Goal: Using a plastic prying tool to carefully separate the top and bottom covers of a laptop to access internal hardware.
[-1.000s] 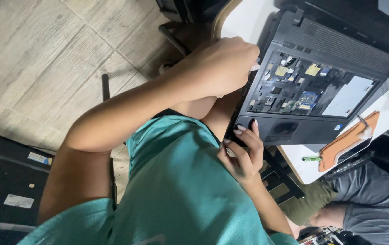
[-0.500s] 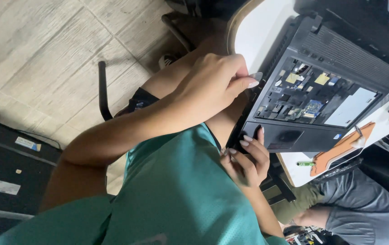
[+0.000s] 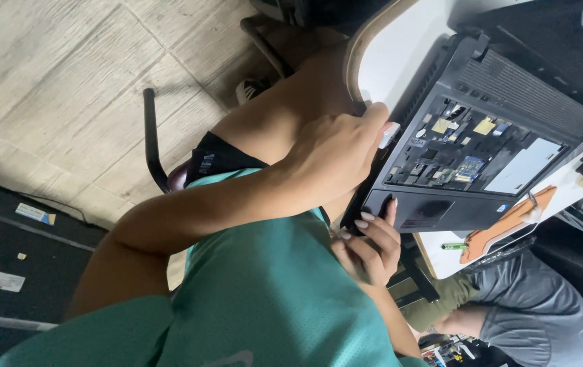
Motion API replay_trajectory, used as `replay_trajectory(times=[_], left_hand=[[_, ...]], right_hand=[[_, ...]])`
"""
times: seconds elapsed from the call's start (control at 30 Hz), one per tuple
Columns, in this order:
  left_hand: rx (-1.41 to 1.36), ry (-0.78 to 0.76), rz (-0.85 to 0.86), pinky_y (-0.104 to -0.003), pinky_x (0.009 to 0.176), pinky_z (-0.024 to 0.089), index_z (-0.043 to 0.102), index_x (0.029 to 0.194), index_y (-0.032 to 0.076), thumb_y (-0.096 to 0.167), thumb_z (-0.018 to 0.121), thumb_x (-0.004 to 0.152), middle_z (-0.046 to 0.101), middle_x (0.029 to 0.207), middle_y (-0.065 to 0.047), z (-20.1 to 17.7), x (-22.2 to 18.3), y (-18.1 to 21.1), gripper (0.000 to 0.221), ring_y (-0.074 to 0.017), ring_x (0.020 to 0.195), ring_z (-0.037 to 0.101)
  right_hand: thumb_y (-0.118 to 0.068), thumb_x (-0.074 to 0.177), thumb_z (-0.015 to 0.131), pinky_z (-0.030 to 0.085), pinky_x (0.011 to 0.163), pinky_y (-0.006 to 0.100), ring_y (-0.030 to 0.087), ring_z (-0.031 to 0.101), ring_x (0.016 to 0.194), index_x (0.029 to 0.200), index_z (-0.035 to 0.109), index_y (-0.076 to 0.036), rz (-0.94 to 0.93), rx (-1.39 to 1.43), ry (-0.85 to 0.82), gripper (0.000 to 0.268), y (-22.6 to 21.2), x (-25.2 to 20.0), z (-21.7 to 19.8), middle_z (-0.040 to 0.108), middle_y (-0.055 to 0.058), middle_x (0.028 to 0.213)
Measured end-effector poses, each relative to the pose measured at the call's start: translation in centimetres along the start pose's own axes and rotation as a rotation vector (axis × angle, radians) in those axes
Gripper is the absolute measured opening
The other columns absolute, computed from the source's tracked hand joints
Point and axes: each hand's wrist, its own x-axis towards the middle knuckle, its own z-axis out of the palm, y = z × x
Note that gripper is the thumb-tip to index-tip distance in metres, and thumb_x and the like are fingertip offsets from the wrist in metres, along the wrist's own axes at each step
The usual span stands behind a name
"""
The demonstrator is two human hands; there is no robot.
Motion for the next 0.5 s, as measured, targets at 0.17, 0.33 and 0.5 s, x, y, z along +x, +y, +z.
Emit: replay_trajectory(times=[0.17,0.33,0.5], left_hand=[[-0.022,-0.006,0.033,-0.039,0.051,0.057,0.06,0.107,0.0,0.008,0.045,0.108,0.066,0.066,-0.013,0.05,0.21,-0.19,0.017,-0.0286,0.056,0.072],[0.045,-0.009,0.03,-0.043,0.05,0.055,0.056,0.11,0.005,0.01,0.044,0.108,0.066,0.063,-0.009,0.66,0.52,-0.64,0.014,-0.0313,0.055,0.072],[0.041,-0.042,0.019,-0.035,0.054,0.058,0.059,0.11,0.008,0.01,0.046,0.108,0.067,0.064,-0.007,0.74,0.8,-0.74,0.013,-0.0232,0.054,0.071]], right_hand=[[0.007,0.079,0.086,0.05,0.102,0.077,0.033,0.07,0.083,0.079,0.076,-0.001,-0.009,0.0,-0.012,0.013,-0.34,0.24,-0.06,0.068,0.021,0.085],[0.005,0.079,0.088,0.049,0.103,0.077,0.033,0.071,0.086,0.082,0.076,-0.001,-0.022,0.015,-0.027,0.014,-0.41,0.53,-0.26,0.068,0.021,0.087],[0.006,0.079,0.086,0.047,0.103,0.079,0.034,0.071,0.082,0.077,0.076,-0.001,-0.021,0.012,-0.013,0.013,-0.57,0.46,-0.04,0.069,0.022,0.084]])
